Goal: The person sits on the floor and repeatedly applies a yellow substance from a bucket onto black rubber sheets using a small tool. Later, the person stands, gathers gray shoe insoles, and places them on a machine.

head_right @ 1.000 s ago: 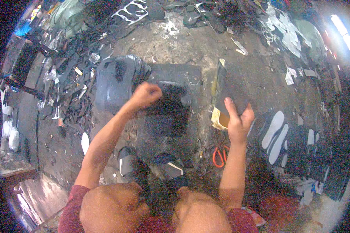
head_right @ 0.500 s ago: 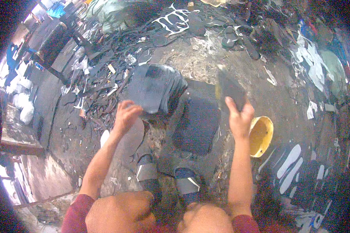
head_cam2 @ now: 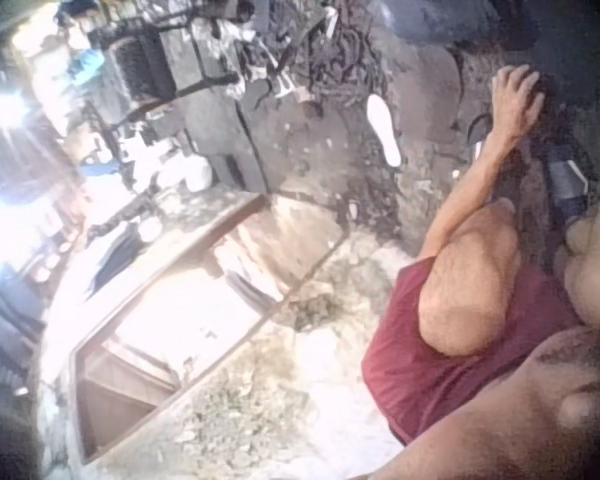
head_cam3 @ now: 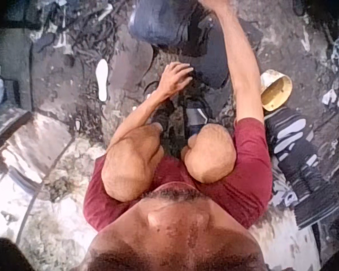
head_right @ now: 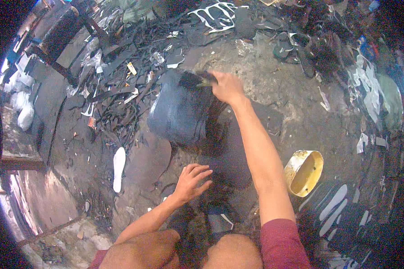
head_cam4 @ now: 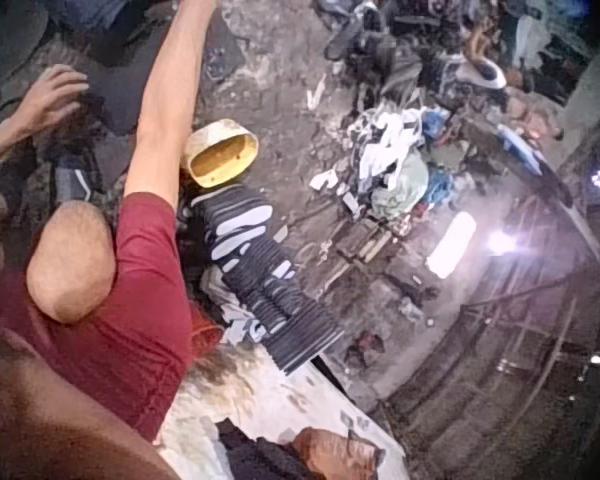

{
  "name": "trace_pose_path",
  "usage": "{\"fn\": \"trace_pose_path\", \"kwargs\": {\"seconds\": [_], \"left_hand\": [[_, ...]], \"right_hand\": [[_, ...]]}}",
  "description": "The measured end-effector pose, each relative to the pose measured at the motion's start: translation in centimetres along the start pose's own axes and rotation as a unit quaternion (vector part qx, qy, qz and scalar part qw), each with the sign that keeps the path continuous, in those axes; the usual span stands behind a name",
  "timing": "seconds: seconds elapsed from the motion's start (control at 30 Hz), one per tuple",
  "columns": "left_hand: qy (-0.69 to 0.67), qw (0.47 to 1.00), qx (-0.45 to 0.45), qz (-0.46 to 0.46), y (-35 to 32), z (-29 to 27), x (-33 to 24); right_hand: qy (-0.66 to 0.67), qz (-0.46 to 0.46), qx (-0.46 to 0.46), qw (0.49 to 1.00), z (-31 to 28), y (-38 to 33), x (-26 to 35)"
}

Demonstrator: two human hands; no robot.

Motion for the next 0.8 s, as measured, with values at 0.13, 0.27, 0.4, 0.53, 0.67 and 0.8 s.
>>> {"fn": "trace_pose_path", "kwargs": {"seconds": [0.13,0.27,0.4,0.53,0.67,0.8], "left_hand": [[-0.017,0.999,0.032,0.004,-0.3,1.1,-0.3],[-0.029,0.998,0.051,-0.016,-1.4,1.3,-0.2],[-0.012,0.994,0.109,0.018,-1.0,4.5,-0.4],[0.067,0.976,0.171,0.117,0.5,9.7,-1.4],[0.13,0.971,0.164,0.114,-0.3,10.7,-0.3],[0.119,0.966,0.186,0.137,0.1,11.6,-1.4]], "right_hand": [[-0.012,-0.011,0.077,0.997,0.4,3.6,0.0],[0.002,-0.019,0.168,0.986,2.9,-1.7,1.1],[0.018,0.01,0.229,0.973,2.9,-8.1,3.3],[0.153,-0.022,0.03,0.988,-5.1,-9.3,1.6],[0.378,0.024,0.016,0.925,-14.3,-13.9,-0.2],[0.062,0.192,0.031,0.979,-5.5,-18.8,-10.7]]}}
Point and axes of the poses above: each hand's wrist, its own y-axis towards the middle knuckle, its own z-axis out of the palm, x = y × z, the point moved 9 cm from there along y, towards the middle knuckle, and after that the axes turned 5 degrees about x, right-handed, at the moved point
